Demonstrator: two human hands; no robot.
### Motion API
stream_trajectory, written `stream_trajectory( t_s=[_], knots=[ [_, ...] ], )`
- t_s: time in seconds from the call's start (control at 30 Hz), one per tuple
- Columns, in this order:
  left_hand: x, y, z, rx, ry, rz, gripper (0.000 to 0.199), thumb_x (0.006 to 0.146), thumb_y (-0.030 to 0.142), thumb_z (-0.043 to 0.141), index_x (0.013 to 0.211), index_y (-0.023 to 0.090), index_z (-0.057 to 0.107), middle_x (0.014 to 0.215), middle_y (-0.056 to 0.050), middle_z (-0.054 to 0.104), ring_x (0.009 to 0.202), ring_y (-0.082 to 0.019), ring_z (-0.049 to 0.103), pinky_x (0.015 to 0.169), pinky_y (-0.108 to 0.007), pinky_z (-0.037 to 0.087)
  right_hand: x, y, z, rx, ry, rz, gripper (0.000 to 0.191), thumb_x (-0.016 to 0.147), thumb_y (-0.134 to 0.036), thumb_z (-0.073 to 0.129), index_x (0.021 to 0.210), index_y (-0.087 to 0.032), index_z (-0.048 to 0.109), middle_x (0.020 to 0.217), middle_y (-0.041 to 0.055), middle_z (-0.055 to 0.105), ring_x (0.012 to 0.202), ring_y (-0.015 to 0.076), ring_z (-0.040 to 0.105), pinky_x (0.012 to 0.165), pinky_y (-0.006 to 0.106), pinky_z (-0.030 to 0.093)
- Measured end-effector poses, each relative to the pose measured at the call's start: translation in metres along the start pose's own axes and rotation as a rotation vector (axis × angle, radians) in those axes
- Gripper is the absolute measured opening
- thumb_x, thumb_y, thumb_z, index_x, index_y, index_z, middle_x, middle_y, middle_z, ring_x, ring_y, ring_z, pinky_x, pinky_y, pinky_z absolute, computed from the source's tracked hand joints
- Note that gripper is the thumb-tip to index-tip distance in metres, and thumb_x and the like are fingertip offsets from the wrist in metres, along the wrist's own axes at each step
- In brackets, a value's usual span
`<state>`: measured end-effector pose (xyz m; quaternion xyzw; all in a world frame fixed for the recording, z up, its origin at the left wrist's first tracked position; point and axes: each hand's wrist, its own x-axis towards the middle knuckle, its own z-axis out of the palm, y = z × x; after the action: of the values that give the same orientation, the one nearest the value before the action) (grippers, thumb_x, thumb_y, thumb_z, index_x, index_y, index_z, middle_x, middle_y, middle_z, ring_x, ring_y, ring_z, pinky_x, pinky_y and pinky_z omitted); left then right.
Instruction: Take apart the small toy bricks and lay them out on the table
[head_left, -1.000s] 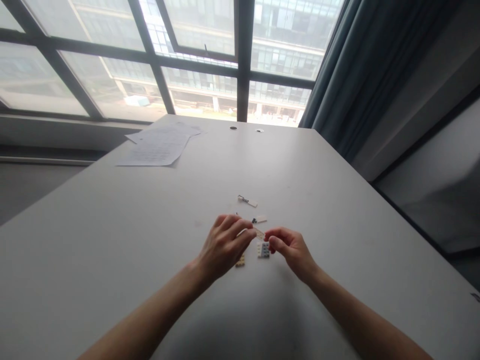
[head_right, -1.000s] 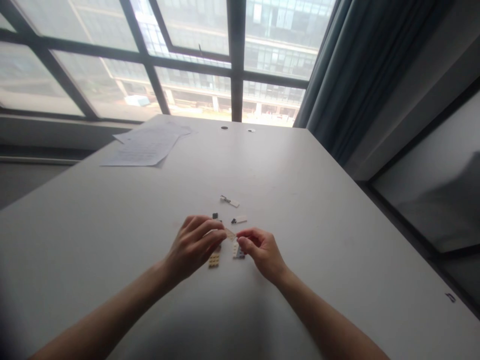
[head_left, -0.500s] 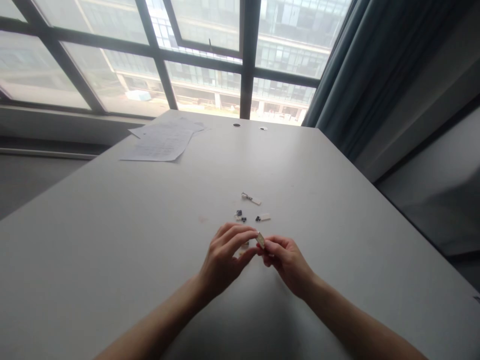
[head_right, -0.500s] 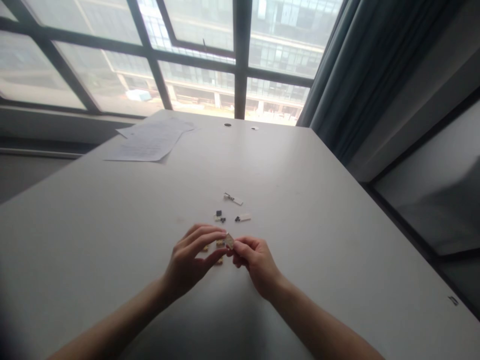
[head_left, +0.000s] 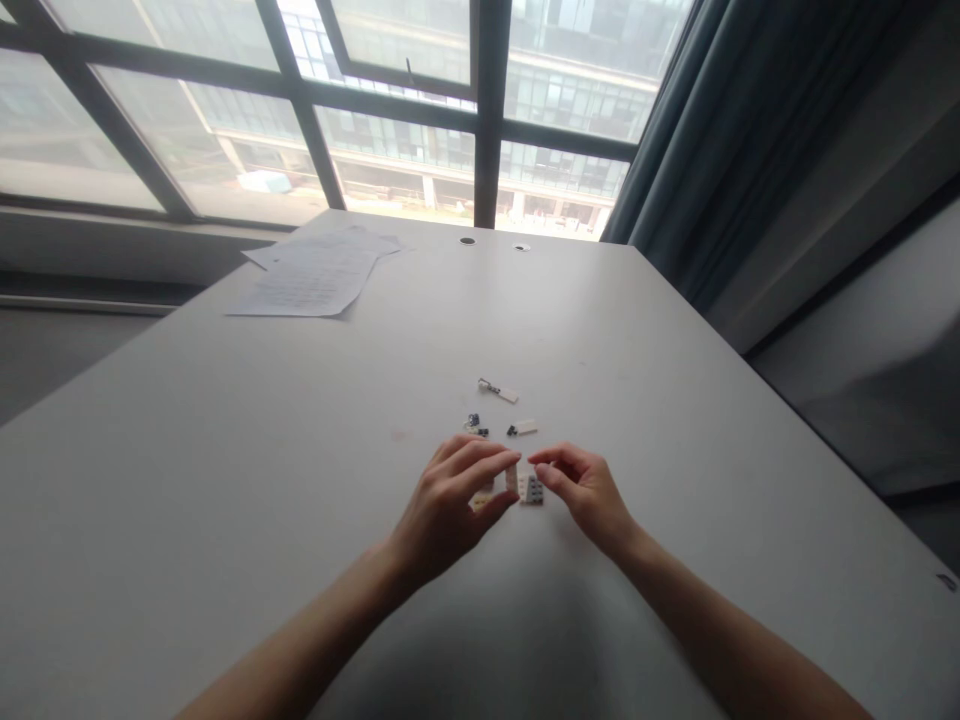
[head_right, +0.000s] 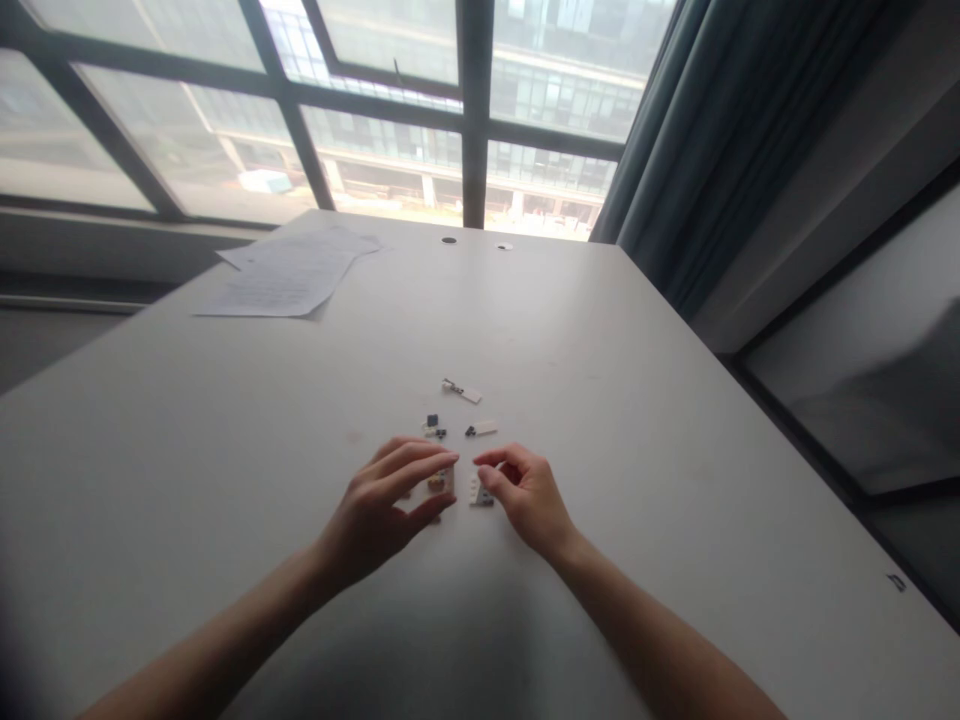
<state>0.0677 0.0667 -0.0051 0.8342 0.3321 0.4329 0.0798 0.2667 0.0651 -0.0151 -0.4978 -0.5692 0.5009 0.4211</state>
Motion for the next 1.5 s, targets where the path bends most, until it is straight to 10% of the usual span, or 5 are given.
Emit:
stream_trajectory(
  t_s=[0.17, 0.43, 1.5],
  knots=[
    [0.006, -0.003, 0.007, 0.237, -0.350, -0.041, 0.023, 0.083, 0.023, 0.063, 0.106, 0.022, 0.062, 0.094, -0.005, 0.066, 0.092, -0.021, 0.055, 0.084, -0.038, 0.042, 0.006, 0.015, -0.027, -0.476, 0.076, -0.324, 0.014, 0.082, -0.027, 0.060, 0.092, -0.021, 0.069, 0.087, 0.0046, 0.063, 0.066, 0.0145, 0.052, 0.060, 0.028, 0.045],
    [0.014, 0.005, 0.013, 0.424, -0.529, 0.006, 0.014, 0.087, 0.021, 0.054, 0.100, 0.019, 0.058, 0.086, -0.006, 0.063, 0.088, -0.022, 0.053, 0.081, -0.038, 0.035, 0.001, 0.035, -0.027, -0.702, -0.148, -0.643, 0.017, 0.084, -0.021, 0.059, 0.097, -0.023, 0.069, 0.092, 0.0064, 0.068, 0.083, 0.0192, 0.059, 0.078, 0.034, 0.049],
    [0.006, -0.007, 0.016, 0.399, -0.483, -0.004, 0.014, 0.077, 0.029, 0.066, 0.087, 0.018, 0.065, 0.110, -0.010, 0.062, 0.108, -0.028, 0.050, 0.093, -0.046, 0.035, 0.004, 0.031, -0.031, -0.835, -0.166, -0.500, 0.029, 0.078, -0.032, 0.067, 0.105, -0.022, 0.066, 0.098, 0.0078, 0.062, 0.092, 0.0231, 0.054, 0.085, 0.039, 0.047]
  ],
)
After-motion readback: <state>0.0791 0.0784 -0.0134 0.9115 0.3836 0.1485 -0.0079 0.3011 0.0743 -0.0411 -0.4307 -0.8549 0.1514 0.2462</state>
